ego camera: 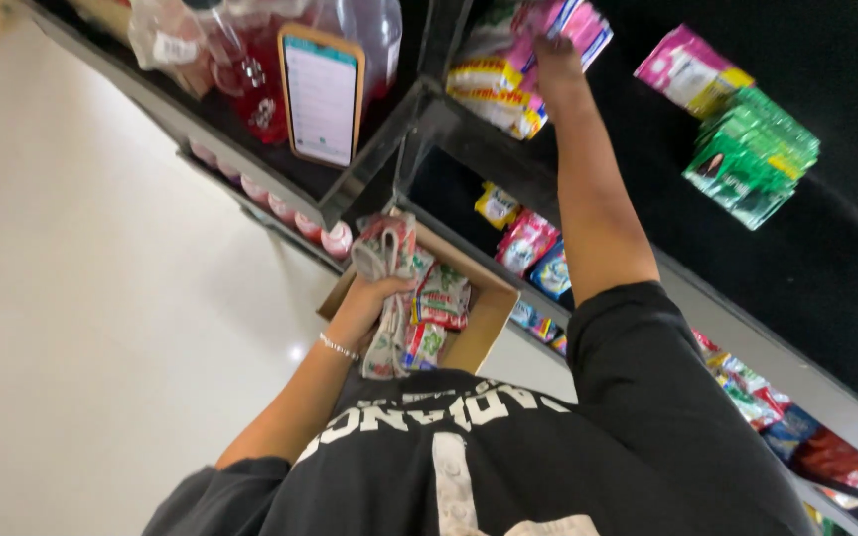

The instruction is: Stocking store shelves with laundry detergent sachets and wiping the surface with a cloth.

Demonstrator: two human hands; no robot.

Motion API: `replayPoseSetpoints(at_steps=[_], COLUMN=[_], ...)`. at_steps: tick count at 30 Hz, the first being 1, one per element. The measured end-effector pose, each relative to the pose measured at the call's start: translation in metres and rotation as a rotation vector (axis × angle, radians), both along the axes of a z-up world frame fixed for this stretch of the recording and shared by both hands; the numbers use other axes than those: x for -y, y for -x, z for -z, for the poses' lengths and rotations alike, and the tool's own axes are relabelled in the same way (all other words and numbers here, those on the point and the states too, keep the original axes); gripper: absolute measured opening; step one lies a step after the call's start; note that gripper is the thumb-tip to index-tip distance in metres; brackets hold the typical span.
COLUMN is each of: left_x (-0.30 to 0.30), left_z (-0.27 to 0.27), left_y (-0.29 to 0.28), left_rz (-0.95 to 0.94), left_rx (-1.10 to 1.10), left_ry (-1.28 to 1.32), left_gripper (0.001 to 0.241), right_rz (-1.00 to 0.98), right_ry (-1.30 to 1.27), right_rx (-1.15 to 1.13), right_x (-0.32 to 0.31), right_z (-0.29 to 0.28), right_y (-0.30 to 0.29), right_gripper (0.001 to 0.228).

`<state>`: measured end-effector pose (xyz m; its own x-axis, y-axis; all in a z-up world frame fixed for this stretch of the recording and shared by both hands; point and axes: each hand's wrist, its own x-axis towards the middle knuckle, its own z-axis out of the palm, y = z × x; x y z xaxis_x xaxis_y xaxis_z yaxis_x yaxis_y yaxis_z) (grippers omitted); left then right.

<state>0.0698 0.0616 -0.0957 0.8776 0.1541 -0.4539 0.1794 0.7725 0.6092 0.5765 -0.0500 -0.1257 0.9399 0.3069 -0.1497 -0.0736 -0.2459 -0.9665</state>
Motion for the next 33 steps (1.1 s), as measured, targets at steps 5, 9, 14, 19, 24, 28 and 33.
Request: replayPoseSetpoints(at_steps=[5,9,14,19,24,28,33], left_x=[-0.014,-0.028,-0.036,-0.026,0.007,0.034,0.069], left_z=[0.025,0.084,0.101,0.125,0.147,0.176,0.231], left_y=[0.005,0.023,0.056,0.072,0.074,0.082,0.099], left_rz=[0.074,0.042,0.008,-0.033,0.002,-0.022,-0.147], left_rx=[0.062,0.091,-0.094,-0.136,-0.238,-0.260,-0.243], left_ry=[-0.235,-0.471,-0.395,-0.375,-0.345,-0.435,-0.268], left_gripper=[0.046,0.052,0.047,0.046,0.052,0.058,0.065], right_rz=[0.094,0.171,-0.301,-0.747,-0.696,-0.903,-0.903], right_ry=[0.355,0.038,0.184,0.317,0.848,0.947,0.795], right_rx=[0.833,1.177,0.927,0.218,-0.771,-0.525,-0.282], right_x=[0.009,0.010,0.041,0.110,0.149,0.199,0.214], right_z=[-0.042,-0.058,0.015,0.194,0.349,0.434,0.471], right_y=[0.120,0.262,0.353,0.373,0.380,0.381,0.404], right_gripper=[0.047,0.055,0.029,0.021,0.027,0.022,0.023])
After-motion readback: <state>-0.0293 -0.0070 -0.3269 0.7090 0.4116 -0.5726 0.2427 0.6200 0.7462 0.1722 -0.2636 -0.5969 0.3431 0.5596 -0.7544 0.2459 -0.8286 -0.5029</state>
